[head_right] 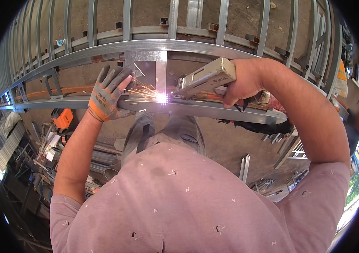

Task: The person welds joints on a large metal frame using a handheld welding torch. They move along the frame, applying welds at multiple intersections while wearing gloves. Another person is visible in the background working on a similar frame.

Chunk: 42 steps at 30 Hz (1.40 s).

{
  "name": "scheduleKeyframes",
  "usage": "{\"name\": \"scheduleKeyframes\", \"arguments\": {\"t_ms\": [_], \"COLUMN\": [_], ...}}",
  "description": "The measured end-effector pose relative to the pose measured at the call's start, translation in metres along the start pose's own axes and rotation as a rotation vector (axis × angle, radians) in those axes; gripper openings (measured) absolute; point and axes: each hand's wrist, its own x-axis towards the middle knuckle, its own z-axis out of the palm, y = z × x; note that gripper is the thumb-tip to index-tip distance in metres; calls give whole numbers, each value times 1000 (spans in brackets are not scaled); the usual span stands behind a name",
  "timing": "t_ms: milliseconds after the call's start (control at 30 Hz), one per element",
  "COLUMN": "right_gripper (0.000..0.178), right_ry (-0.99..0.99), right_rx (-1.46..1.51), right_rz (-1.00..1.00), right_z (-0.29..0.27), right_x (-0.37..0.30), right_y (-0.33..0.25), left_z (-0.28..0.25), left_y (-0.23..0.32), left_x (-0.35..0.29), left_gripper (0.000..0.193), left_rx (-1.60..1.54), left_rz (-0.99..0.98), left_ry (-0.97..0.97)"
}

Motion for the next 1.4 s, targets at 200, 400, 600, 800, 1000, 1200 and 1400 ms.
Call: {"name": "scheduleKeyframes", "arguments": {"t_ms": [200,400,600,800,1000,1200,1400], "right_gripper": [46,41,40,48,39,36,39], "right_ry": [-15,-1,-38,89,-27,-60,-58], "right_rx": [20,10,56,9,136,113,158], "right_rz": [18,-7,-14,-206,-174,-128,-125], "right_z": [-1,-1,-9,-9,4,14,13], "right_x": [-1,-2,-9,-3,32,58,58], "right_y": [1,8,12,-4,-49,-56,-60], "left_z": [0,-1,1,1,7,5,5], "left_y": [-1,0,-1,-2,-4,-1,-3], "left_x": [0,0,-1,-4,-8,-7,-6], "left_gripper": [112,109,111,114,110,106,119], "left_rx": [20,-23,-36,-65,-55,-71,-100], "left_rz": [-12,-8,1,0,8,-31,-39], "left_ry": [-25,-5,28,40,84,59,59]}}
